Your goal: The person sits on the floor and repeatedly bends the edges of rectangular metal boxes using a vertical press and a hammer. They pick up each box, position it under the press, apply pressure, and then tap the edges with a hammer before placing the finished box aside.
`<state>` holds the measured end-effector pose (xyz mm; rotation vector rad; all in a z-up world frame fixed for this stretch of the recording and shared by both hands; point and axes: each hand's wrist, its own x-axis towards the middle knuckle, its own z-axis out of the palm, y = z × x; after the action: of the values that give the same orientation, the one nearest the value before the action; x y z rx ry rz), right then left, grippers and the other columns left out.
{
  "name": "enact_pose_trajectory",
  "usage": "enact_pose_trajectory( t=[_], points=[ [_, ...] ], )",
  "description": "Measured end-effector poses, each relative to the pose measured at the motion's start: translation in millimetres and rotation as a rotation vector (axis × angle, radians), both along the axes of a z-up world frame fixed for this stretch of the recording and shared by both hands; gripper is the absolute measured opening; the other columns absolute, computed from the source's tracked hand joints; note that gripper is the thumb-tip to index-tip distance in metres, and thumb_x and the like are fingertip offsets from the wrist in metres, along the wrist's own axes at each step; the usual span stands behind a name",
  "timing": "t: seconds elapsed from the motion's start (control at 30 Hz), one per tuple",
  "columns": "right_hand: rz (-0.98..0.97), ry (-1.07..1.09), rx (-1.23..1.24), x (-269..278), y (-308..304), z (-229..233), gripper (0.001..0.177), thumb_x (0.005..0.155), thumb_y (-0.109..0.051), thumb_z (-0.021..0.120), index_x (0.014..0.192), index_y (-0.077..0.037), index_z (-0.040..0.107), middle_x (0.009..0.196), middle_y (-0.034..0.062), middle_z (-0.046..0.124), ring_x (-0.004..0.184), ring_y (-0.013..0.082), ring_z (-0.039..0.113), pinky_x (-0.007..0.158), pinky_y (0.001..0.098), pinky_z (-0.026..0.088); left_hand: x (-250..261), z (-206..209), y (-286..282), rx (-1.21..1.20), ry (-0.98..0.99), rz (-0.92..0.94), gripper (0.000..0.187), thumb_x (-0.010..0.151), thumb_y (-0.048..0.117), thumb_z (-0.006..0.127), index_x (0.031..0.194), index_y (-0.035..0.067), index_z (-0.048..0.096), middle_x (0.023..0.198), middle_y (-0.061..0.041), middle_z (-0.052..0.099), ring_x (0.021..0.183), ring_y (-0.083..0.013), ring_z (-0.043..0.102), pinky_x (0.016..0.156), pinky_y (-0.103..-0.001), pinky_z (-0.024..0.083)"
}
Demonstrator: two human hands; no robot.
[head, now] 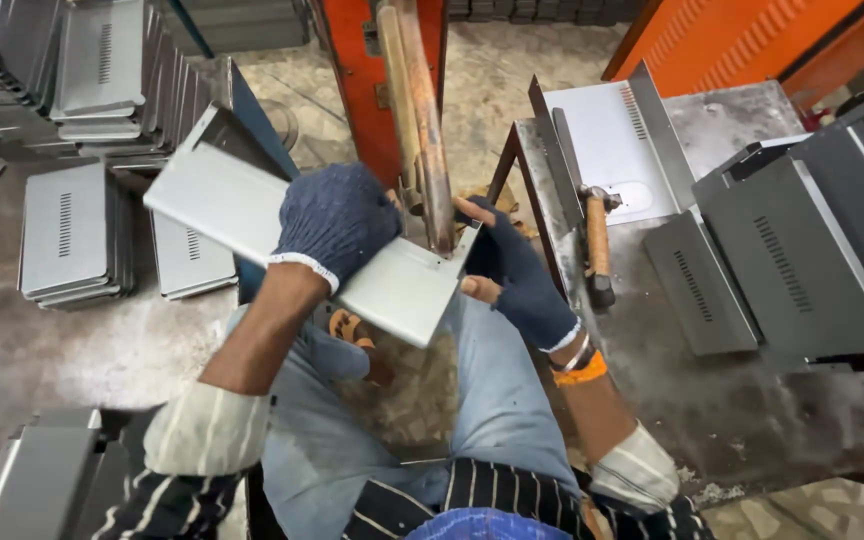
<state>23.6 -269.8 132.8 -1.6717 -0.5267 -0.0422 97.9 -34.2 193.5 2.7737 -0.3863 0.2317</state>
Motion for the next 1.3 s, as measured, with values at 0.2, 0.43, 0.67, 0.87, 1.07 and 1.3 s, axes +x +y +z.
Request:
enact_pose_trajectory(
  t=[0.2, 0.43, 0.67, 0.87, 1.07, 1.3],
  points=[
    [-0.031, 0.011, 0.05, 26.3, 6.8, -39.8, 0.093, 0.085, -0.037, 0.084, 0.159, -0.003, 0.04, 0.164, 0.0079, 0.042, 0.155, 0.0174, 0.036, 0.127, 0.033, 0.027, 15.4, -5.5, 5.5, -0.004, -0.045, -0.026, 0.032, 0.085, 0.035, 0.069, 0.075, 0.005, 0.076, 0.076, -0.024, 0.07, 0.069, -0.0425, 0.068, 0.066, -0.053, 0.053],
    [-0.075, 0.092, 0.02, 34.2, 3.4, -42.8, 0.093, 0.076, -0.035, 0.091, 0.149, -0.004, 0.044, 0.147, 0.0061, 0.049, 0.134, 0.0158, 0.046, 0.116, 0.0303, 0.038, 15.9, -11.7, 4.3, -0.049, -0.189, -0.044, 0.027, 0.083, 0.031, 0.071, 0.073, 0.007, 0.076, 0.073, -0.022, 0.069, 0.068, -0.0413, 0.067, 0.066, -0.054, 0.052],
    [-0.034, 0.069, 0.191, 28.2, 15.1, -24.5, 0.076, 0.078, -0.02, 0.089, 0.141, -0.005, 0.048, 0.152, 0.0065, 0.048, 0.145, 0.0169, 0.042, 0.123, 0.0283, 0.032, 21.1, -8.4, 3.1, -0.062, -0.165, -0.041, 0.021, 0.077, 0.029, 0.074, 0.074, 0.008, 0.078, 0.071, -0.022, 0.069, 0.066, -0.0394, 0.068, 0.065, -0.052, 0.054],
    [-0.076, 0.079, 0.144, 25.9, 16.7, -18.1, 0.074, 0.074, -0.008, 0.084, 0.138, -0.005, 0.048, 0.149, 0.0054, 0.048, 0.136, 0.0169, 0.045, 0.115, 0.0291, 0.037, 23.6, -5.4, 1.6, -0.069, -0.078, -0.059, 0.019, 0.076, 0.029, 0.075, 0.077, 0.011, 0.081, 0.073, -0.021, 0.07, 0.068, -0.0389, 0.069, 0.068, -0.051, 0.055],
    [-0.118, 0.097, 0.089, 30.8, 13.9, -27.7, 0.073, 0.072, 0.003, 0.079, 0.138, -0.004, 0.049, 0.139, 0.006, 0.052, 0.117, 0.0162, 0.048, 0.103, 0.0281, 0.042, 28.0, -11.9, 2.4, -0.051, -0.058, -0.045, 0.021, 0.08, 0.029, 0.074, 0.077, 0.009, 0.079, 0.072, -0.021, 0.07, 0.066, -0.0374, 0.069, 0.066, -0.05, 0.056],
    [-0.065, 0.188, 0.262, 25.1, 18.2, -22.0, 0.072, 0.072, 0.009, 0.072, 0.139, -0.005, 0.05, 0.134, 0.0071, 0.057, 0.122, 0.0145, 0.055, 0.106, 0.0258, 0.047, 29.3, -13.1, 0.6, -0.073, -0.097, -0.052, 0.022, 0.081, 0.029, 0.074, 0.078, 0.007, 0.078, 0.073, -0.02, 0.07, 0.066, -0.0368, 0.069, 0.066, -0.05, 0.055]
  ],
)
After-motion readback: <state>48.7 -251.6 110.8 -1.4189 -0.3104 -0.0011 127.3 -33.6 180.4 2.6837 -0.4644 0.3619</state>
